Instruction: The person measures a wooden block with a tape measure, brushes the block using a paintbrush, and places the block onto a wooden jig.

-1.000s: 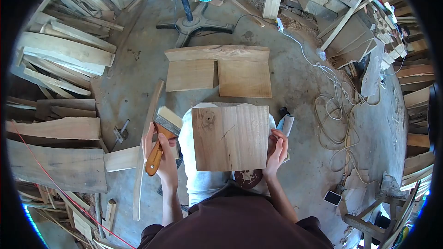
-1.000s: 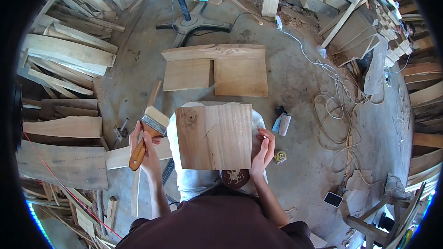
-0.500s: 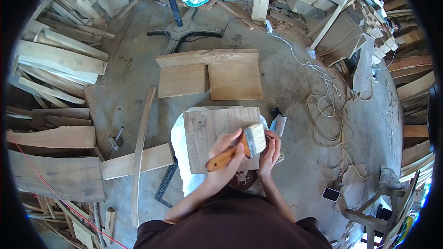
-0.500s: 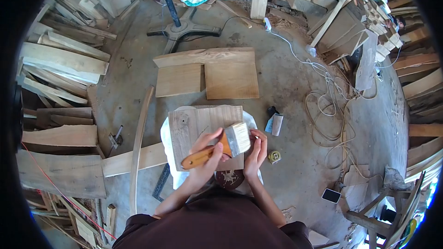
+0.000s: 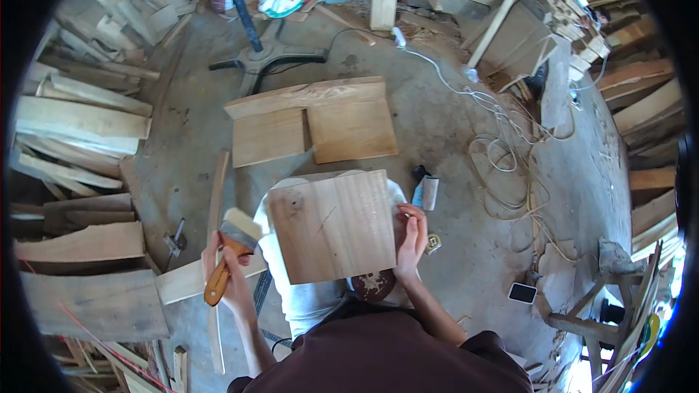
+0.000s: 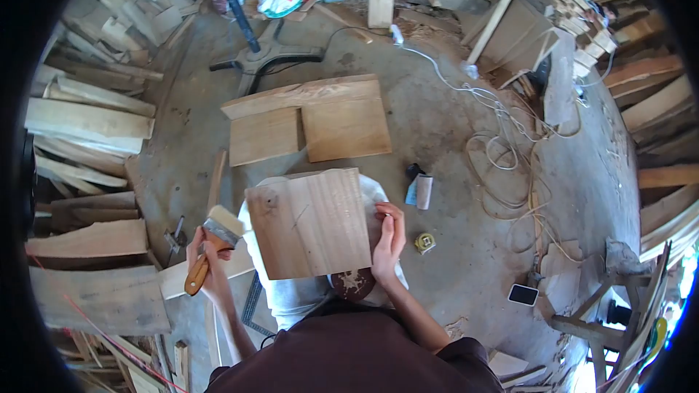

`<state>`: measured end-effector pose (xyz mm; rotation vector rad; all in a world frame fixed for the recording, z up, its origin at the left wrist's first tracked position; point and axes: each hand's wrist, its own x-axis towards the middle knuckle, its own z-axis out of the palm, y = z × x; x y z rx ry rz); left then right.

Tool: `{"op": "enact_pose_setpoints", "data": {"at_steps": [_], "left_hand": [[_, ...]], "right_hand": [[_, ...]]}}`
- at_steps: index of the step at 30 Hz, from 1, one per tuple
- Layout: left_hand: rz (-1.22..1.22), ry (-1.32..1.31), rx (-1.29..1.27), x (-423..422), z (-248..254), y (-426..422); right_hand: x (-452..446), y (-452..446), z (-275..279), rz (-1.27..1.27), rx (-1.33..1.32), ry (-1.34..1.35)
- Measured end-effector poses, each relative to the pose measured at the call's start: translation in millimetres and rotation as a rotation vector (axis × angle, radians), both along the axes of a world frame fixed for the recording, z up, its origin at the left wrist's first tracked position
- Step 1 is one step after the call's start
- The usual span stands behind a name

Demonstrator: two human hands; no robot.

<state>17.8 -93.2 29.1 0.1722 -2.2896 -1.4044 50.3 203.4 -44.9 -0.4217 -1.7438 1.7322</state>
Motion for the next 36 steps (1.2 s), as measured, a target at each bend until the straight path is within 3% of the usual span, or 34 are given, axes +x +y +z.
{"op": "enact_pose_setpoints", "data": {"at_steps": [3,7,10,15,21,27,28,36], "left_hand": [[0.024,0.01,0.14,-3,0,2],[0.06,0.117,0.055,-5,14,19],[-0.029,-0.002,0.227,-1,35,49],[-0.483,-0.242,0.542,13,34,103],[-0.739,-0.251,0.438,19,25,130],[-0.423,-0.281,0.475,5,22,63],[-0.339,-0.18,0.3,4,23,55],[-0.023,-0.051,0.043,4,26,3]], "right_hand": [[0,0,0,0.005,-0.006,0.007],[1,0,2,-0.001,0.018,0.005],[2,1,1,0.019,-0.008,-0.029],[2,0,3,0.013,-0.004,-0.011],[3,1,1,0.002,-0.016,-0.001],[1,0,1,0.001,-0.004,-0.006],[1,0,2,-0.002,0.002,-0.009],[1,0,1,0.001,0.003,-0.015]]}}
